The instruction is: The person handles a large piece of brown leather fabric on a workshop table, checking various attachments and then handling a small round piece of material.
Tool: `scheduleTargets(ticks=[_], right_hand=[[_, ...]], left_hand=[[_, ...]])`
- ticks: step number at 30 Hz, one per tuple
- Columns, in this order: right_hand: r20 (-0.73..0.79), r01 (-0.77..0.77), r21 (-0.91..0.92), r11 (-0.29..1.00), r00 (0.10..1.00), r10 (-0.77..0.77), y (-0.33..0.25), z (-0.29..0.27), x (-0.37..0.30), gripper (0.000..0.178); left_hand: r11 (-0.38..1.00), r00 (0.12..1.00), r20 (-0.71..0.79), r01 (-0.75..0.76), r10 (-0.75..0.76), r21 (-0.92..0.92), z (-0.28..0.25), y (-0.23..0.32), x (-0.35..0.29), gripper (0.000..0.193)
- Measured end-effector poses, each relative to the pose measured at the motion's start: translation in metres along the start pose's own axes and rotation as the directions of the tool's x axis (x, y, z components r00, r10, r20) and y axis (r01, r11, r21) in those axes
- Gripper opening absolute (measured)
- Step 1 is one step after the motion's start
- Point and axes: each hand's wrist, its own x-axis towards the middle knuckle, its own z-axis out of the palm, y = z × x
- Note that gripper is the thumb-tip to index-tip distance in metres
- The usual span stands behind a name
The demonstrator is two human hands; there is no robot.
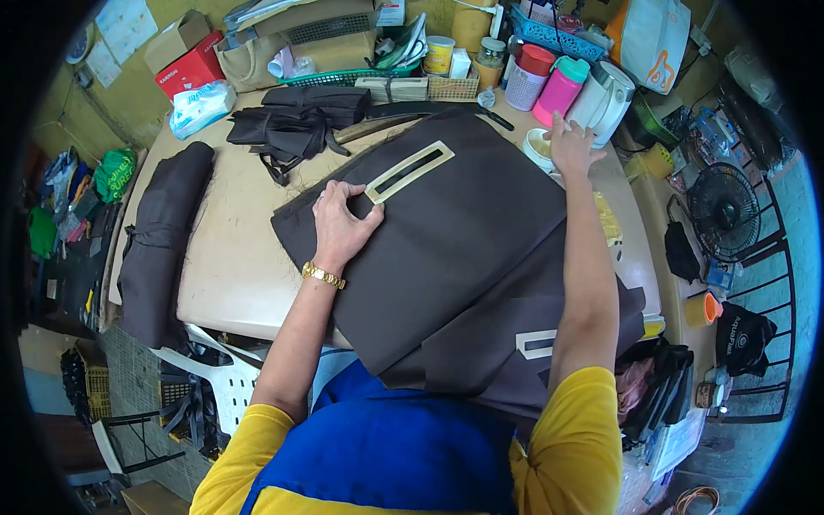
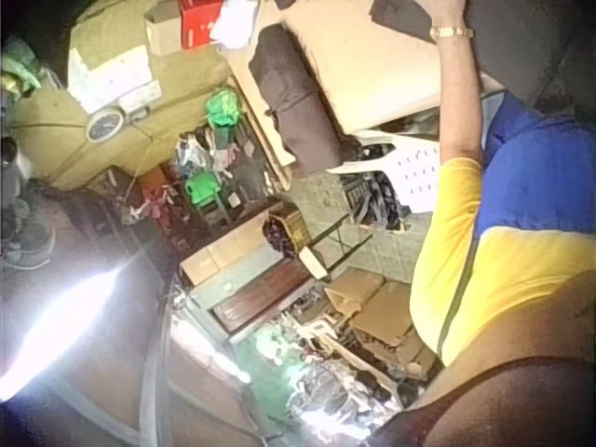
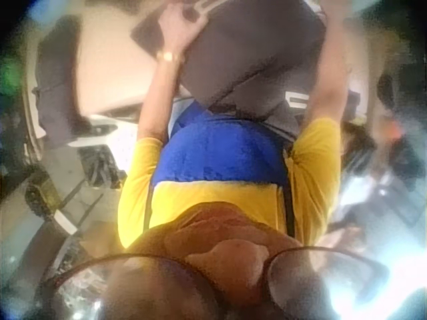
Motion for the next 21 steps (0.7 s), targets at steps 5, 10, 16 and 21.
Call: scheduleTargets(ticks=[5,10,16,21], right_hand=[[-0.187,0.112,0.039,0.993,0.977,-0.103,0.024,0.019,-0.013,0.063],[-0.048,0.252,0.465,0.849,0.964,-0.26,-0.009,-0.006,-0.044,0.06],[-0.079,0.577,0.401,0.712,0.796,-0.6,-0.105,0.016,-0.123,0.053],[-0.107,0.621,0.263,0.739,0.78,-0.617,-0.118,0.031,-0.13,0.055]], left_hand=[[1.0,1.0,0.004,-0.01,0.01,-0.007,0.001,0.002,0.002,0.039],[1.0,1.0,-0.002,-0.001,0.001,-0.009,0.0,0.001,0.0,0.039],[1.0,1.0,-0.003,0.0,0.0,-0.001,-0.001,-0.001,0.0,0.039],[0.999,0.999,-0.014,-0.032,0.033,0.027,0.001,0.001,0.0,0.038]])
